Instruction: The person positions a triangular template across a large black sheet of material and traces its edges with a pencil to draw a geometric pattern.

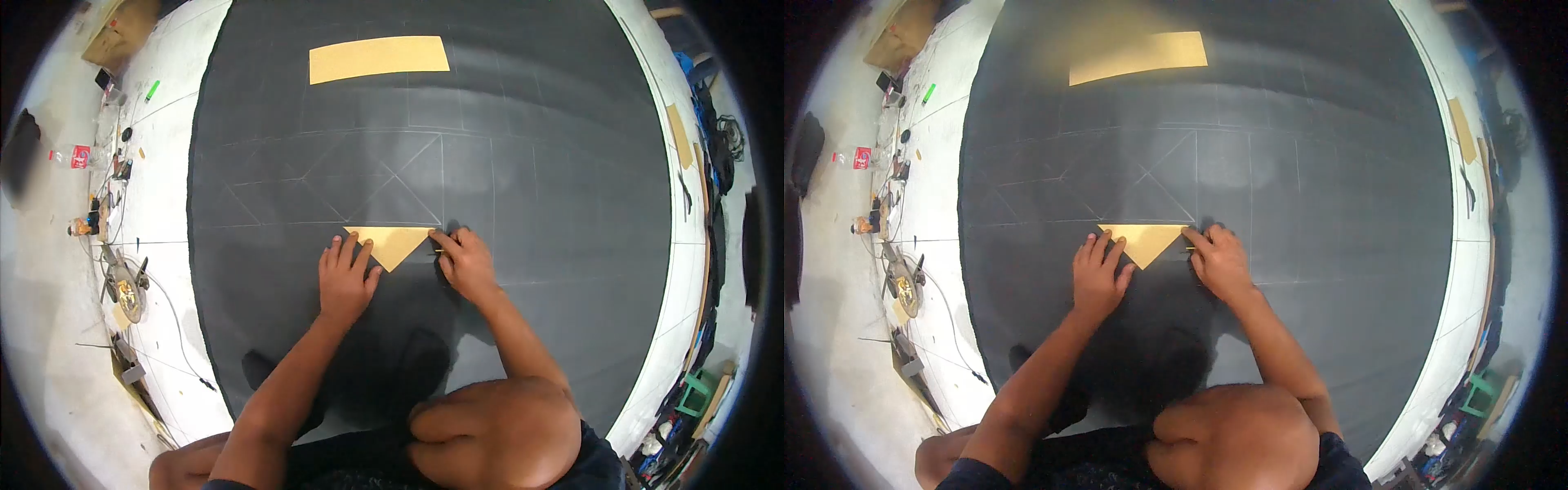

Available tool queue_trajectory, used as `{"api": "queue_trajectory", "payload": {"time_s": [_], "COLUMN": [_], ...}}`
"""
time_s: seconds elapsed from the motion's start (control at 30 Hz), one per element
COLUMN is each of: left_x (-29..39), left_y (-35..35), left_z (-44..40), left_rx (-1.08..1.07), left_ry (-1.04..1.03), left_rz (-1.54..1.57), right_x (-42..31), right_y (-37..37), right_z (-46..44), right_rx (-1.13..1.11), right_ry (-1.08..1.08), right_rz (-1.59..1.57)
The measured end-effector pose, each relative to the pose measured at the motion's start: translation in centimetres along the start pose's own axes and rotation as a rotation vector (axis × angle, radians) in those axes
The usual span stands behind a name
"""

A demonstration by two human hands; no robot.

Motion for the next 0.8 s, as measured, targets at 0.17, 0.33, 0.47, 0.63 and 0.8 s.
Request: {"api": "queue_trajectory", "payload": {"time_s": [0.17, 0.33, 0.47, 0.63, 0.8], "left_x": [-0.2, 0.0, -0.2, -0.6, -0.6], "left_y": [-0.8, -0.6, -0.7, -1.6, -1.6], "left_z": [0.3, 0.3, 0.1, 0.6, 0.7], "left_rx": [-0.009, -0.034, -0.088, -0.129, -0.159], "left_ry": [0.045, 0.030, 0.030, -0.004, -0.030], "left_rz": [0.026, -0.007, -0.022, -0.030, -0.054], "right_x": [-0.2, -0.2, 0.1, -0.3, -0.3], "right_y": [0.1, 0.0, 0.0, 0.4, 0.2], "right_z": [0.2, -0.3, -0.3, -0.2, 0.1], "right_rx": [0.020, 0.016, 0.007, 0.006, 0.041], "right_ry": [-0.021, -0.063, -0.066, -0.046, -0.036], "right_rz": [0.042, 0.078, 0.096, 0.130, 0.145]}}
Point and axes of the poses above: each hand's wrist, its own z-axis away from the middle knuckle, its own y-axis out of the back of the hand, x = y × z, the point moved 7 cm from there along -z, towards the middle knuckle, and after that the axes turned 8 degrees about y, right-handed, at the moved point
